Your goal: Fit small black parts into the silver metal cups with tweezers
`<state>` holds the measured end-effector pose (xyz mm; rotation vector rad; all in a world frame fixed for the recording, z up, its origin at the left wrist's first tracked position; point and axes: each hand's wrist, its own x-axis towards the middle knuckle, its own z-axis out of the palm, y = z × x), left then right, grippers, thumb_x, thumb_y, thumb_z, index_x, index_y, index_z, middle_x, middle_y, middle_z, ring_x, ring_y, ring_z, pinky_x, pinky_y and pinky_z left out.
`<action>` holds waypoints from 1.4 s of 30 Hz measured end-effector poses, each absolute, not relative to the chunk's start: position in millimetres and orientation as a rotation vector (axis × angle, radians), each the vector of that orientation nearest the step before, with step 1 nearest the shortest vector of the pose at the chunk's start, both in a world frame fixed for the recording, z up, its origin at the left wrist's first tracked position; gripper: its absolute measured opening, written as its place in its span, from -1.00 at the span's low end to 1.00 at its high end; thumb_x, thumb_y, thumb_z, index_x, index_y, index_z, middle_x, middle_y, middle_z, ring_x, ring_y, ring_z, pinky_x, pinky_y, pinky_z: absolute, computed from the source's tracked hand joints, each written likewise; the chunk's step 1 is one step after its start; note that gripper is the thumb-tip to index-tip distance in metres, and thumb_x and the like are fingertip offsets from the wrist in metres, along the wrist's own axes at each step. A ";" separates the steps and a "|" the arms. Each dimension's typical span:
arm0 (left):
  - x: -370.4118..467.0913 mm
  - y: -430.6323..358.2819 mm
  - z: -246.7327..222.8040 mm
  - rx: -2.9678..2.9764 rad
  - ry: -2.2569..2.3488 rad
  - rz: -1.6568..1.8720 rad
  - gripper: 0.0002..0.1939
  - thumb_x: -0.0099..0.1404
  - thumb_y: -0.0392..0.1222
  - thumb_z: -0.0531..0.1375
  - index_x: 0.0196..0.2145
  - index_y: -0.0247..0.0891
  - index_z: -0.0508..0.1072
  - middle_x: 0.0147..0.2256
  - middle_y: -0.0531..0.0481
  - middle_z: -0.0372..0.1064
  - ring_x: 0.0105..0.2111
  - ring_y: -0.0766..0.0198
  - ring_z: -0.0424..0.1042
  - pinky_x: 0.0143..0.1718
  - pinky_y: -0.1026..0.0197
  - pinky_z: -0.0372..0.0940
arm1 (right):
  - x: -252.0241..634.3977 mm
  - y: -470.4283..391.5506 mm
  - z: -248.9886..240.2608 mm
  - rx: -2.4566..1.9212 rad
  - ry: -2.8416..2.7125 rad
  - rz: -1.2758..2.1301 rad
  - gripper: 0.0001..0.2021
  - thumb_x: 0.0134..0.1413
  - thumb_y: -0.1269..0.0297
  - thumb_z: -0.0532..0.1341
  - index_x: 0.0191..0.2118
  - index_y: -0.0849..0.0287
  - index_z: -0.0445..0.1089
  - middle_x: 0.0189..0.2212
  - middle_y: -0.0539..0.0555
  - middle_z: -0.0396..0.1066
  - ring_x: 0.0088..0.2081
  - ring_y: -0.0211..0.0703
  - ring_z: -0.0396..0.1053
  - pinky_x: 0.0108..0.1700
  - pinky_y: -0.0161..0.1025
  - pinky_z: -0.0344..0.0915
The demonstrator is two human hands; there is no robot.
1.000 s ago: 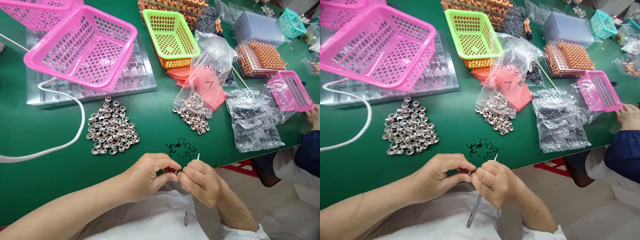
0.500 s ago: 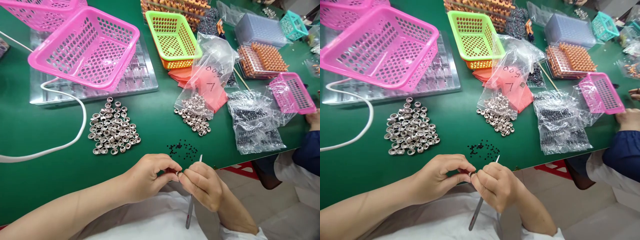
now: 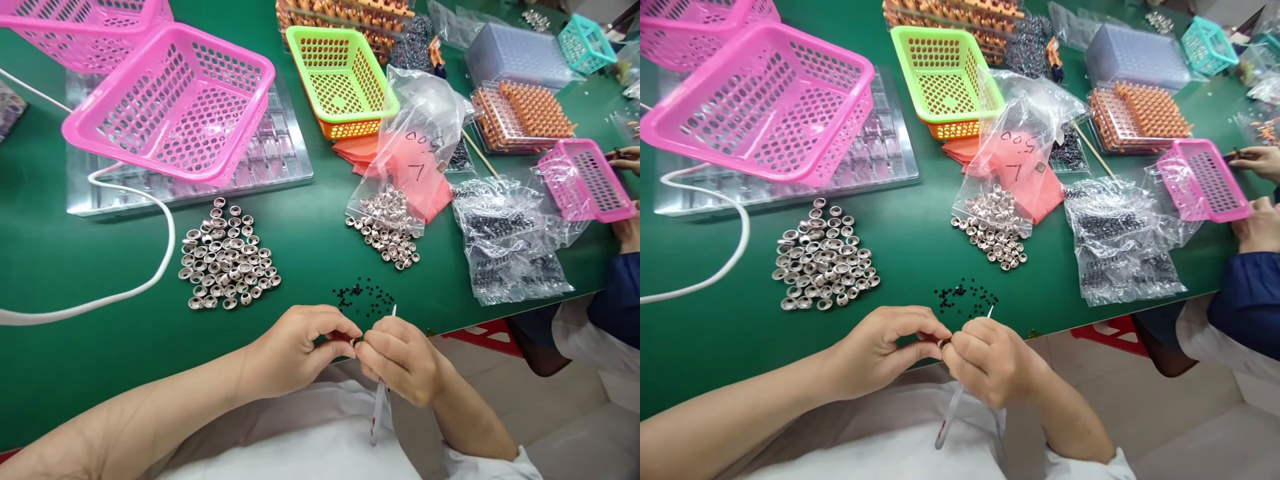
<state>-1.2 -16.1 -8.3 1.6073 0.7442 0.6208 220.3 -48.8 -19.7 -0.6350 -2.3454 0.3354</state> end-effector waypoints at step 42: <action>11.8 72.4 36.1 2.529 1.656 -0.160 -0.82 0.35 -0.17 0.23 -0.18 -0.33 0.54 -0.23 -0.18 0.52 -0.13 -0.07 0.46 -0.09 0.00 0.35 | 258.6 -56.2 -61.1 -1.056 -0.829 0.809 -0.63 0.41 0.05 0.02 -0.22 0.12 0.49 -0.34 0.08 0.41 -0.39 -0.16 0.49 -0.44 -0.17 0.49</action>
